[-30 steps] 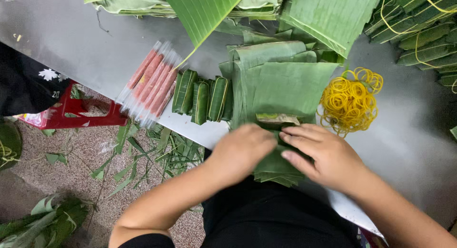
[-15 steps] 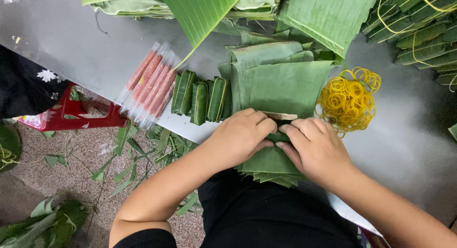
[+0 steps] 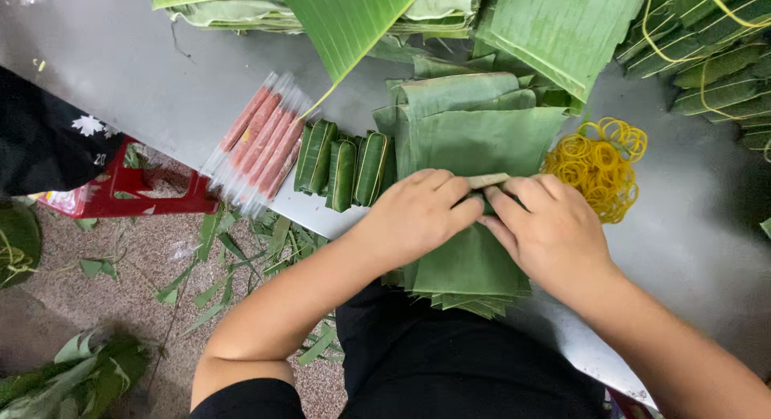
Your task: The person folds banana leaves around pink meat rolls, rolls them into tight cylinders, and secures each roll with yellow rubber bands, setting finished rolls on the table and gathering a bundle of completed rolls.
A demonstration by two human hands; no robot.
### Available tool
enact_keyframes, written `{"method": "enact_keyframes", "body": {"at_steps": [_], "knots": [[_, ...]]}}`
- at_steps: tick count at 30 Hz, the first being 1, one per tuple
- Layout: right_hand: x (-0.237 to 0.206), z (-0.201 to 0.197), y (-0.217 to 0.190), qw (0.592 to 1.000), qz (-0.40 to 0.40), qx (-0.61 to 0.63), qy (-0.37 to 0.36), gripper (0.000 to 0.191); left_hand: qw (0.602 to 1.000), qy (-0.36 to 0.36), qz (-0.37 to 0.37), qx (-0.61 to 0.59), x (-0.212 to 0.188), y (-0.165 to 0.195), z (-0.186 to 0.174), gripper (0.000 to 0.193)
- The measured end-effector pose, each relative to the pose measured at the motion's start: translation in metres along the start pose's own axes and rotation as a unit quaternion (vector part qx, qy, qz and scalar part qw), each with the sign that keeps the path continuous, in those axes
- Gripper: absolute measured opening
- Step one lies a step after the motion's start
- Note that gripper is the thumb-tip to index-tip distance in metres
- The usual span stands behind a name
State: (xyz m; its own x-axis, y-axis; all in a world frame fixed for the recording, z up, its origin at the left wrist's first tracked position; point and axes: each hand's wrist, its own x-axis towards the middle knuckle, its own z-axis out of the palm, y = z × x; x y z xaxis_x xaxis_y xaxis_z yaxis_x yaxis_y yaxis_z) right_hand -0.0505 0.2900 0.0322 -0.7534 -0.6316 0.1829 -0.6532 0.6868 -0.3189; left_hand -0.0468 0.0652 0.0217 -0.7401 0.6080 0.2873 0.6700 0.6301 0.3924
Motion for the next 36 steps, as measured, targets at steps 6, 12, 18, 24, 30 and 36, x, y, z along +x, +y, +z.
{"method": "enact_keyframes", "body": {"at_steps": [6, 12, 18, 24, 30, 36], "knots": [[0.015, 0.002, 0.021, 1.000, 0.028, 0.009, -0.007, 0.028, 0.993, -0.004, -0.069, -0.095, 0.016, -0.025, 0.006, 0.025], [0.015, 0.004, 0.022, 0.999, -0.003, -0.012, 0.029, 0.034, 0.994, 0.065, -0.055, -0.066, 0.021, -0.022, 0.014, 0.037], [0.011, 0.003, 0.020, 1.000, -0.005, -0.008, 0.010, 0.033, 0.990, -0.015, -0.118, -0.071, 0.011, -0.018, 0.015, 0.033], [0.018, 0.017, 0.017, 0.991, -0.022, -0.125, 0.043, 0.040, 0.994, 0.051, -0.096, 0.025, 0.015, -0.022, 0.025, 0.052], [0.027, 0.019, 0.030, 0.998, 0.046, -0.030, 0.021, 0.042, 0.991, 0.046, -0.126, -0.007, 0.021, -0.018, 0.018, 0.051], [-0.002, 0.008, 0.002, 0.949, 0.152, 0.273, 0.051, 0.058, 0.781, 0.170, -0.276, -0.534, 0.007, 0.025, 0.012, 0.048]]}}
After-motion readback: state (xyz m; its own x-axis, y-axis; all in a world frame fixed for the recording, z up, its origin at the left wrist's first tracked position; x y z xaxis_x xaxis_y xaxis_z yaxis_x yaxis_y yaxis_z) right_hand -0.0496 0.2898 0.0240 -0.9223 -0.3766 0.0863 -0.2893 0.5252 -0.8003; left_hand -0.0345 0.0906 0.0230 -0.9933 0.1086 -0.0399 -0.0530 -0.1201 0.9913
